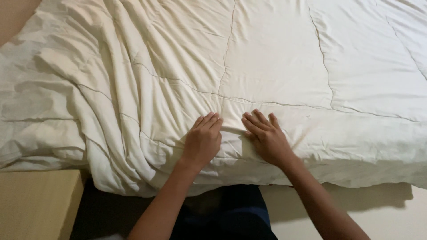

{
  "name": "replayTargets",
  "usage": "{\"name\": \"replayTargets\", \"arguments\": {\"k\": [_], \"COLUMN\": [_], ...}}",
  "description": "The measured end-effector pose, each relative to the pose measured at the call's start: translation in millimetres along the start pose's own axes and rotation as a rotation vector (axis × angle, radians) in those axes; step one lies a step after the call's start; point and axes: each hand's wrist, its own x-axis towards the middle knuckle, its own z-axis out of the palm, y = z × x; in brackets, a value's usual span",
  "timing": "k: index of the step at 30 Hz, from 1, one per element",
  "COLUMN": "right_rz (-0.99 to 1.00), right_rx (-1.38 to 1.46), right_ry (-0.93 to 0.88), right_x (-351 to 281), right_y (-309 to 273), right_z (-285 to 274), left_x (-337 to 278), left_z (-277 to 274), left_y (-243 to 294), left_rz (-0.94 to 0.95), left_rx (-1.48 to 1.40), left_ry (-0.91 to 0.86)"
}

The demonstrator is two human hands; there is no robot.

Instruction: The person folds a white duvet on a bed by hand. They smooth the fabric, fold it in half lengthwise, then fold it again to create a compact rectangular shape.

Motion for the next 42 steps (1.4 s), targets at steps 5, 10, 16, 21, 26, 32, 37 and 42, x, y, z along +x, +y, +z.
{"name": "replayTargets", "arguments": {"k": [5,10,16,21,26,32,37,42], "right_rz": [-0.042,0.083,0.043,0.059,0.051,0.064,0.079,0.084], "right_rx": [-0.043,-0.170,-0.105,-0.159,-0.149,-0.076,-0.030,-0.089], "right_ry": [-0.149,-0.224,-0.166,-0.064,-0.037,-0.001,0.005,0.000], "right_x": [-0.1,-4.4,-11.0,-10.0,-8.8,-15.4,-17.0,-18.3], "right_y": [33.8,46.4,47.8,39.7,39.1,38.8,37.4,35.5], "right_z": [-12.3,-25.1,-15.9,-12.7,-11.9,-10.4,-9.1,-4.8], "left_x": [11.5,34.8,46.2,40.4,33.1,29.9,26.5,22.2], "left_z": [-7.8,-9.6,-8.2,-0.6,29.3,35.6,34.3,36.2], "left_y": [18.2,31.7,42.2,40.8,26.0,21.6,23.9,25.6], "left_rz": [-0.057,-0.093,-0.110,-0.084,0.022,0.092,0.109,0.105], "left_rx": [0.004,0.053,0.145,0.177,0.130,0.070,0.067,0.090], "left_ry": [-0.096,-0.238,-0.467,-0.322,-0.113,-0.003,0.025,0.050]}}
